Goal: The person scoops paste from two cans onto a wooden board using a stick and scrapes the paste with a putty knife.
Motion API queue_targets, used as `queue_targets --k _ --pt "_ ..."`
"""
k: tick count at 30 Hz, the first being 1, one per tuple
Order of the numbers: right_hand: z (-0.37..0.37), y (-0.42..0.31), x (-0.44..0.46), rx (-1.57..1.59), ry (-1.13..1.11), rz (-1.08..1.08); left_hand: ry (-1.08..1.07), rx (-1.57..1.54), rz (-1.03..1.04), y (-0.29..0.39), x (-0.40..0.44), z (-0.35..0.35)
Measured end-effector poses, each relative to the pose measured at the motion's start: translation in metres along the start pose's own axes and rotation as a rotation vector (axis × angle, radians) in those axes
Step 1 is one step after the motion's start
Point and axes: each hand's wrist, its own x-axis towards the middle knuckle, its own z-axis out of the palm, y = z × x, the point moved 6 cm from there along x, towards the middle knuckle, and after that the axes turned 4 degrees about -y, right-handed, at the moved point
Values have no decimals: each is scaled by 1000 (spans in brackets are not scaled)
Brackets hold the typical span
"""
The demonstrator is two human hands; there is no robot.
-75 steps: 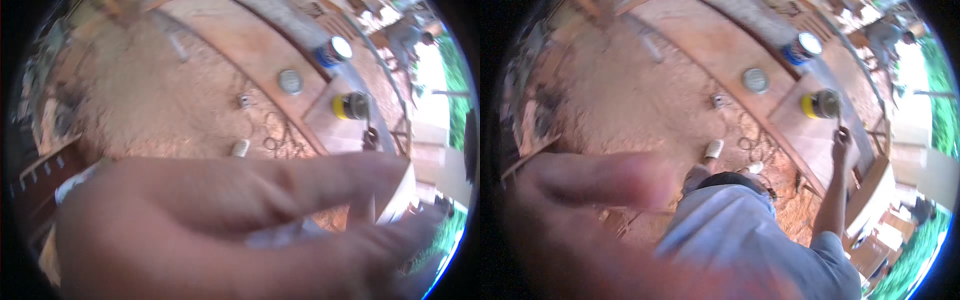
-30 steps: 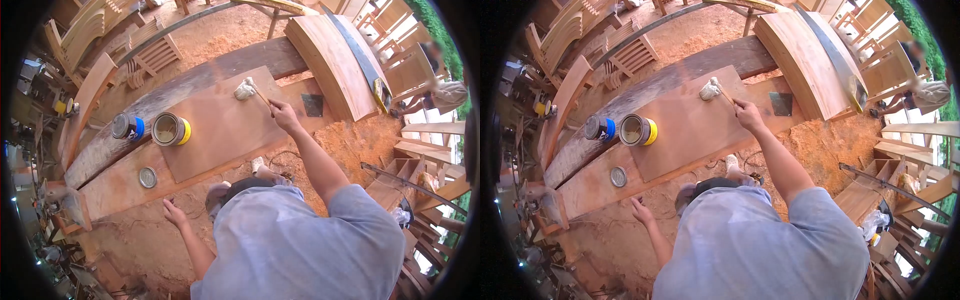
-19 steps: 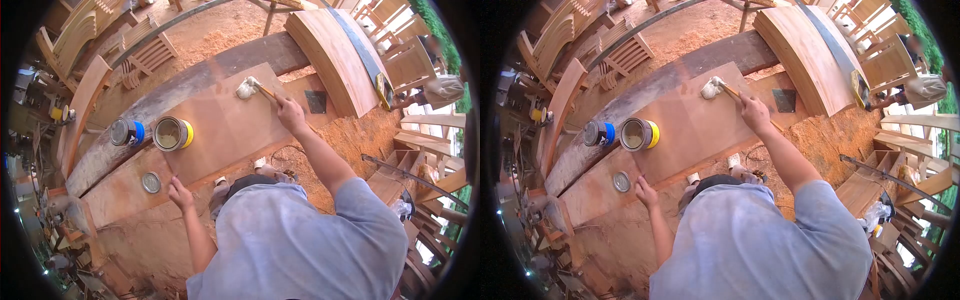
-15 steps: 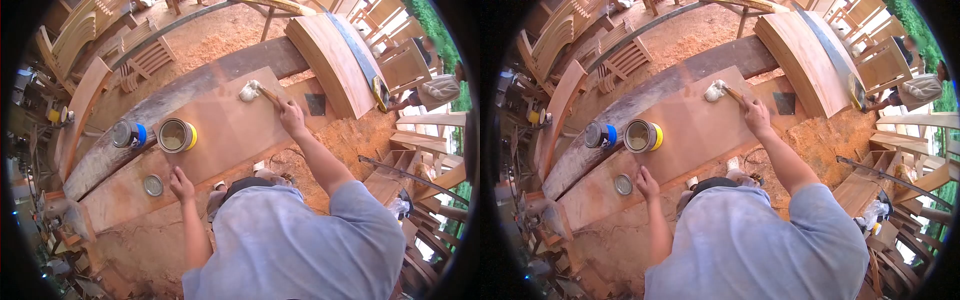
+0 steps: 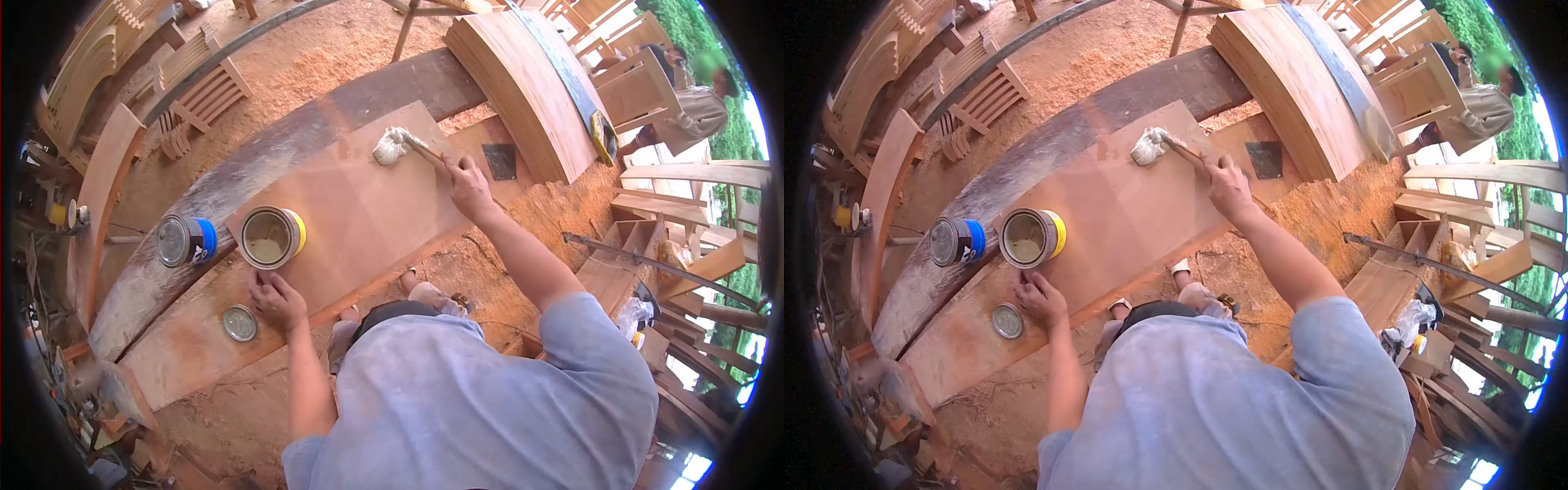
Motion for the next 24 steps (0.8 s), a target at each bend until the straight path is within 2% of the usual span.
queue_targets --k 3,6,8,9,11,15,17,18,20,24 --pt "6 8 1 -85 84 -28 -8 29 -9 0 1 0" --pt "-1 14 6 20 141 -128 -1 -40 -32 1 3 0" --pt "-3 15 13 349 -45 -58 9 -23 -26 -2 1 5" --pt "-11 15 15 348 -48 -62 11 -5 -17 -4 -1 6" --pt "-8 12 6 842 -545 448 7 2 -39 -4 -2 7" --pt "12 18 -3 1008 -665 510 -6 35 -50 -4 -2 9" --pt "2 12 4 393 -231 8 17 28 -27 -5 -2 11" --pt "7 14 -1 394 -233 13 37 23 -3 -5 -3 10" --pt "1 0 -11 122 -105 -49 20 25 -2 -5 -3 10" --pt "2 -7 -14 -11 -180 42 13 41 5 -4 -1 8"
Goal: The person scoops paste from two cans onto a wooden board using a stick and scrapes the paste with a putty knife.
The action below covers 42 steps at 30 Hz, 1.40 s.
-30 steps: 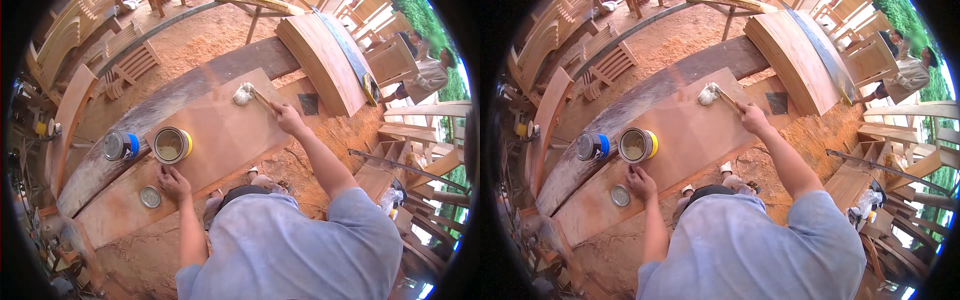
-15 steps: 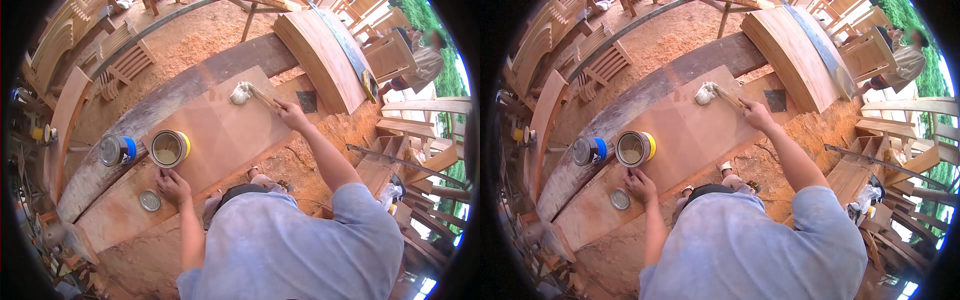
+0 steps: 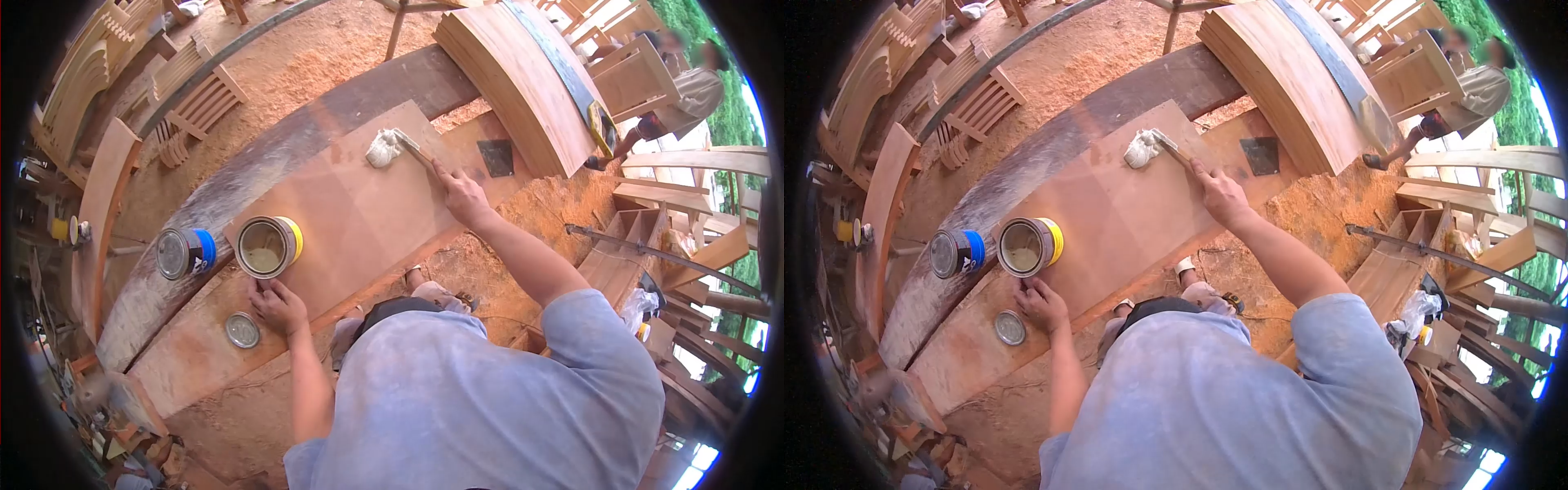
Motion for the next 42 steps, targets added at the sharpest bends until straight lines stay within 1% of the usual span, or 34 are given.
queue_targets --k 4,6,7,9,10,12,13,15,16,18,19,21,22,24,25,27,31,33,34,36,37,39,40,42 --pt "2 6 4 78 67 57 -40 51 -25 -1 3 2" --pt "7 20 15 463 202 -136 -21 34 -4 -3 -1 6" --pt "1 16 14 457 194 -145 -21 32 -17 0 -2 3" --pt "-1 19 12 597 87 51 -36 28 -28 6 1 -5" --pt "-7 13 9 597 88 46 -32 28 -30 5 0 -4" --pt "-14 1 3 359 71 41 -11 32 -11 3 0 -1" --pt "-12 1 2 361 72 42 -10 33 -9 3 1 0" --pt "-5 -3 -1 138 80 -9 15 9 16 2 0 -1" --pt "-5 -5 -3 142 78 -2 10 12 23 2 -1 0" --pt "-3 -14 -2 -15 30 -38 9 47 5 -1 -1 2" --pt "-2 -13 -1 -11 30 -32 6 48 12 -1 -1 2" --pt "2 -17 1 -109 -21 -126 -39 65 -18 -3 -1 4" --pt "1 -17 2 -109 -15 -123 -36 63 -14 -1 1 4" --pt "5 -20 4 -172 -73 -98 3 21 -12 3 2 -1" --pt "4 -23 5 -172 -69 -99 6 19 -11 4 1 -2" --pt "6 -26 7 -187 -116 -69 -72 69 -63 3 0 -1" --pt "8 -25 11 -101 -59 -29 -37 5 -65 3 1 -3" --pt "4 -19 12 8 0 26 -15 -98 -55 -1 0 0" --pt "1 -21 13 13 6 13 -1 -94 -59 -4 0 1" --pt "-3 -17 11 208 37 89 -81 -130 23 -9 -2 6" --pt "-6 -13 15 211 42 75 -68 -128 18 -11 -2 4" --pt "-13 -1 20 338 94 94 -108 -251 68 -12 -5 1" --pt "-17 -1 19 341 97 85 -99 -250 65 -14 -7 1" --pt "-23 -2 17 290 56 23 -78 -364 93 -14 -8 1"
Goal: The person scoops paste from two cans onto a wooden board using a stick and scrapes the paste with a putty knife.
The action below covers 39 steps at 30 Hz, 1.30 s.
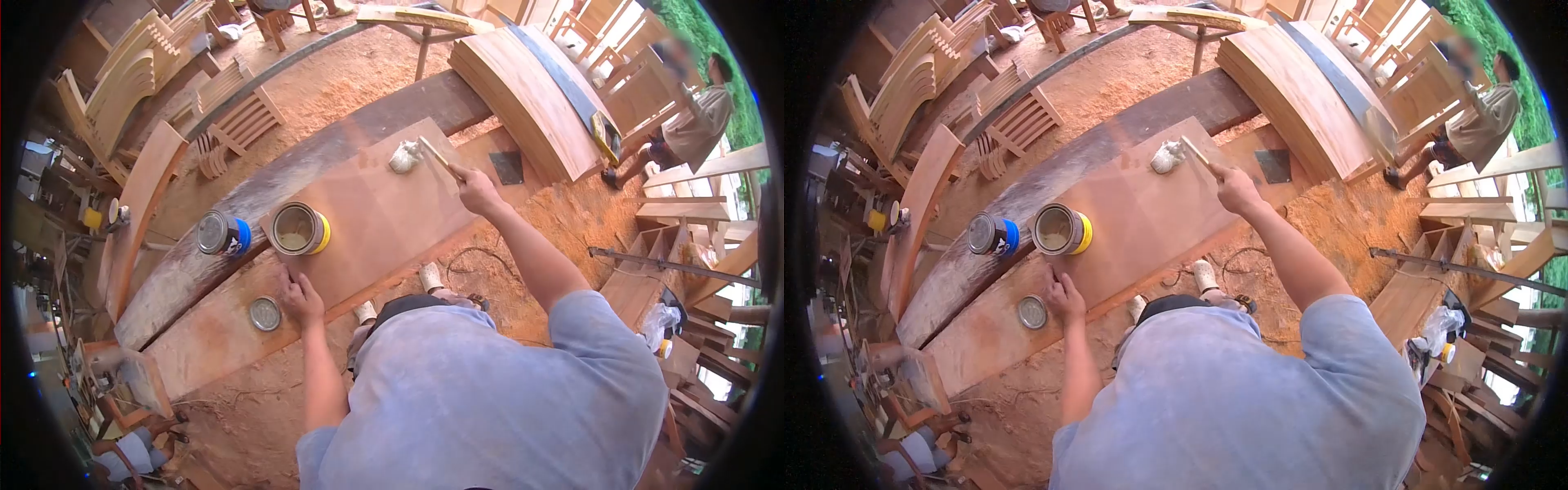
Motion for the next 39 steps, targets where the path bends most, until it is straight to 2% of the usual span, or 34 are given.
queue_targets --k 3,6,8,10,14,16,20,22,26,32,34,39 --pt "12 17 -3 -81 33 -81 -23 39 -64 10 -3 -6" --pt "27 22 -13 -151 -6 -86 2 11 -68 6 -10 2" --pt "44 35 -11 -172 38 -178 38 -51 -42 6 -11 5" --pt "41 23 -17 -225 2 -117 17 -3 -61 6 -13 4" --pt "35 16 -15 -253 -1 -125 68 -24 -25 8 -12 4" --pt "32 16 -11 -206 -107 -95 79 45 -37 11 -11 2" --pt "18 11 -10 -119 -133 -75 77 89 -34 4 -14 7" --pt "18 27 -3 38 -130 -1 114 122 7 6 -14 6" --pt "19 30 -12 51 -103 -8 85 137 -19 8 -13 4" --pt "10 21 -15 -105 -88 -15 105 123 -18 10 -13 4" --pt "17 23 -12 -170 -74 -105 114 180 -13 7 -13 6" --pt "28 38 -2 -153 -119 -84 92 193 6 7 -12 7"
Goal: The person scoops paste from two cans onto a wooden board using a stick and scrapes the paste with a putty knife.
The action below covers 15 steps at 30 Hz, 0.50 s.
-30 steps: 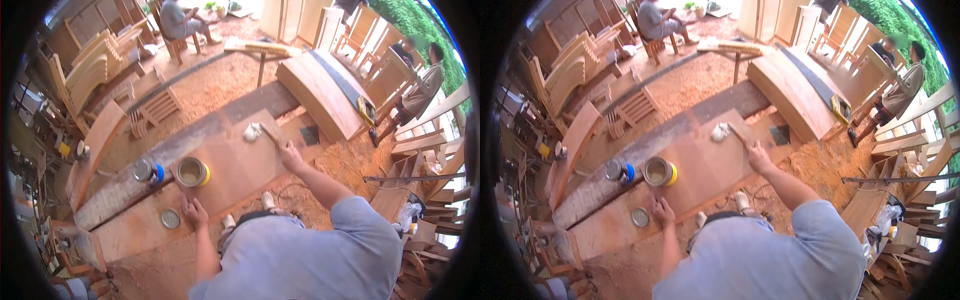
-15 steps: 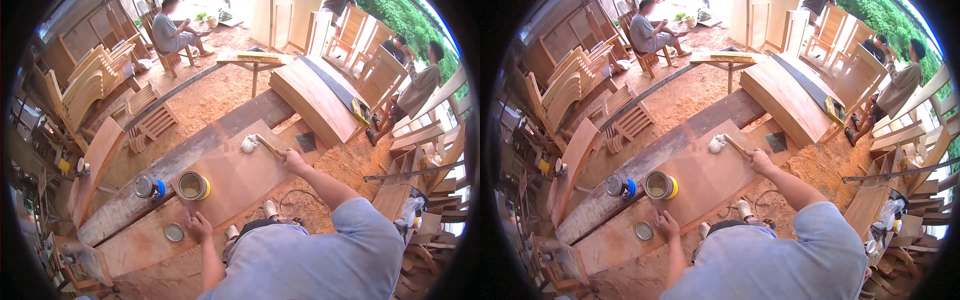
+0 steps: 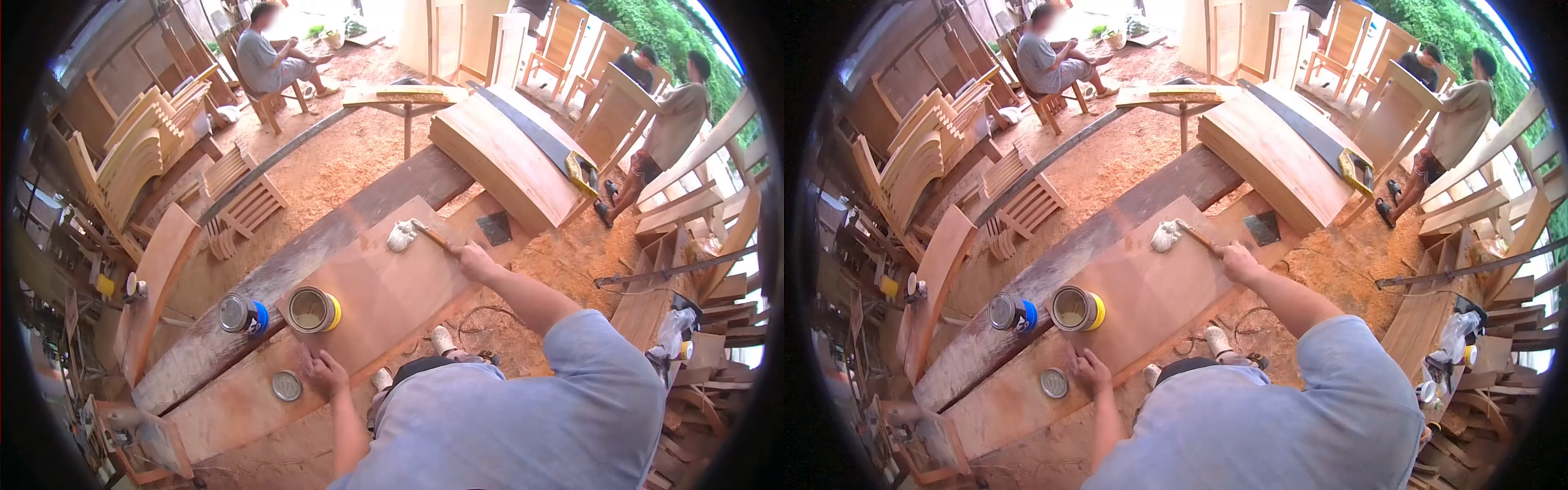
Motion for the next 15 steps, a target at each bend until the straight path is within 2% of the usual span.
queue_targets --k 4,10,12,14,15 --pt "-8 -9 0 -4 -133 18 -66 49 19 3 2 0" --pt "-80 -41 18 -167 -360 151 -141 -62 24 -12 1 3" --pt "-94 -52 33 -192 -368 85 -122 -59 67 -12 -1 2" --pt "-99 -68 54 -470 -433 -1 -103 -58 116 -8 -1 0" --pt "-107 -77 61 -454 -383 13 -104 -78 92 -7 -1 -1"
